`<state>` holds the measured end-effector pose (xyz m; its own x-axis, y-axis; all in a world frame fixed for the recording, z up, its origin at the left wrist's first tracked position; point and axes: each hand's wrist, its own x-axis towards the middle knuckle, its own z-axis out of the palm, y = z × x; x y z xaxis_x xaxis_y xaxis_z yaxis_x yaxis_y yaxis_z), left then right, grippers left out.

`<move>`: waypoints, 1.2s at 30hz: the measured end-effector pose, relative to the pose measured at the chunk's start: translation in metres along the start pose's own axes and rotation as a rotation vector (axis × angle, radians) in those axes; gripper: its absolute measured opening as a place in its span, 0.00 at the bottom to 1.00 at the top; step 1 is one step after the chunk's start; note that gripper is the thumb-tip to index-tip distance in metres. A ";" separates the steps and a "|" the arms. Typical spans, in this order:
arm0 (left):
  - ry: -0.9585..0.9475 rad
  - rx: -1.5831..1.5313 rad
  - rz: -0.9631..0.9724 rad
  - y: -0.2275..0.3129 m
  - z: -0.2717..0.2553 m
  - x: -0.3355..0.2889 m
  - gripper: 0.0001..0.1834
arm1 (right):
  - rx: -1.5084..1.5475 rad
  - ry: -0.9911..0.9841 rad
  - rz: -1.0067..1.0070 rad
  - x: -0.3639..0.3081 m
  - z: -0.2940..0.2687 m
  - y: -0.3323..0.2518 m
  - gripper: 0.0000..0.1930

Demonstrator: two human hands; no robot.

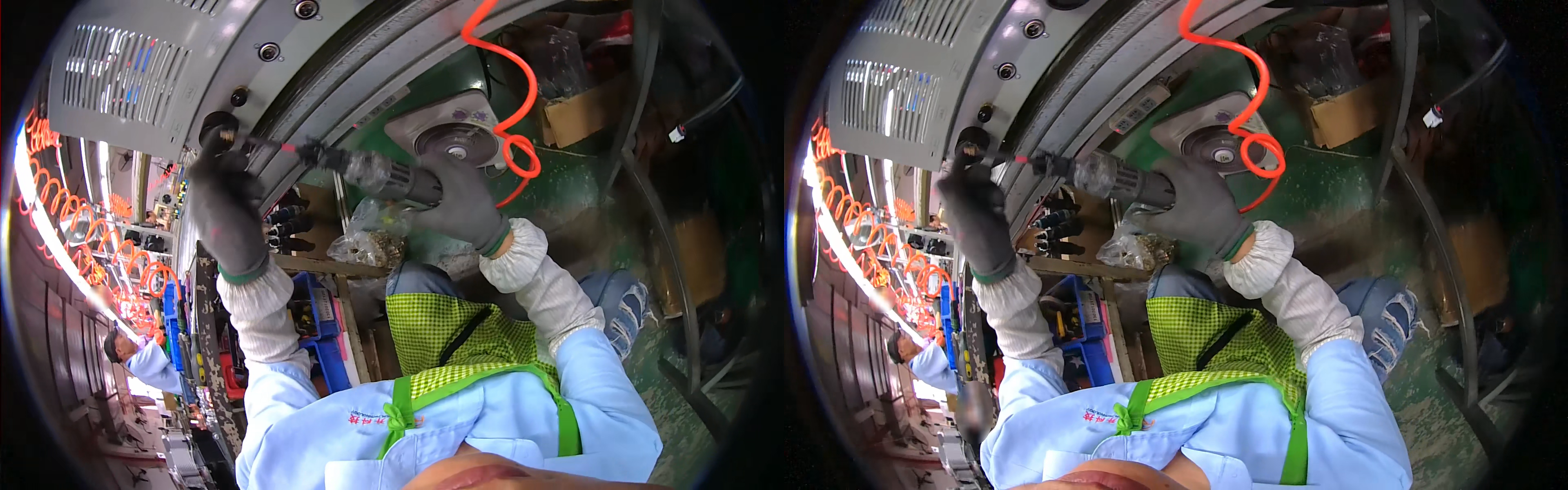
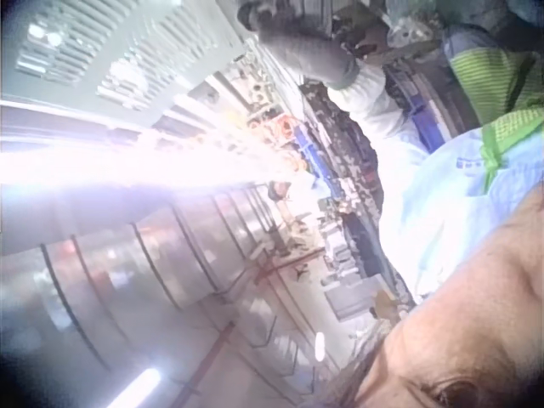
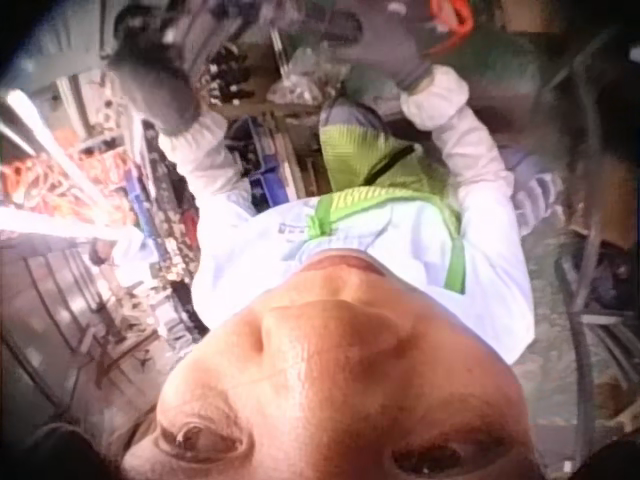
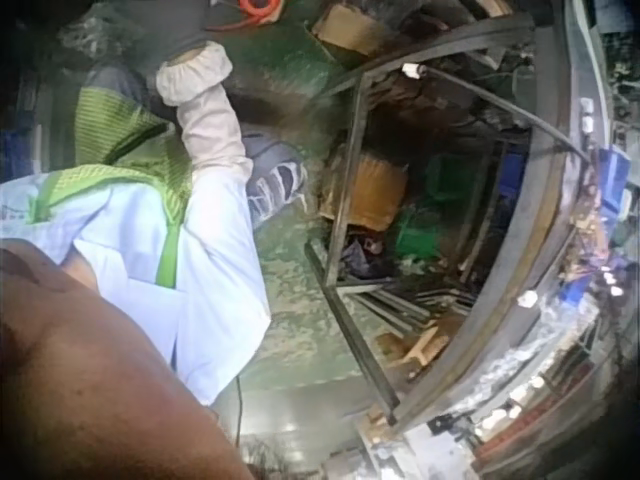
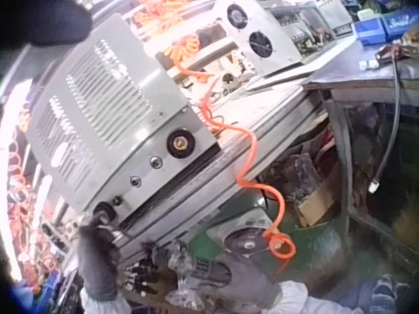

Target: The person assembles an electronic device using a pneumatic screwdriver. They secure internal components, attach a metal casing, and install a vented cover plate. The person handles screws, circuit boards, and metal casings throughout the process.

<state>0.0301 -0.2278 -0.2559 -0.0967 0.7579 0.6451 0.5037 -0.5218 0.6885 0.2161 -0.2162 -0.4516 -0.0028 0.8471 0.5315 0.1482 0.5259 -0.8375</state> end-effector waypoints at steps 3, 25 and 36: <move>0.341 -0.135 0.337 -0.019 -0.041 0.019 0.35 | 0.047 0.131 0.030 0.006 0.001 -0.003 0.32; 0.218 1.036 0.759 -0.054 -0.060 0.106 0.25 | 0.029 0.225 0.026 0.030 0.036 -0.012 0.31; 0.060 -0.001 0.458 -0.054 -0.053 0.119 0.39 | 0.298 0.000 0.102 0.053 0.057 0.000 0.35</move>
<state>-0.0542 -0.1303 -0.1990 0.0857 0.4252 0.9010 0.5053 -0.7980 0.3286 0.1597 -0.1673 -0.4305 -0.0030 0.8965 0.4431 -0.1487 0.4378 -0.8867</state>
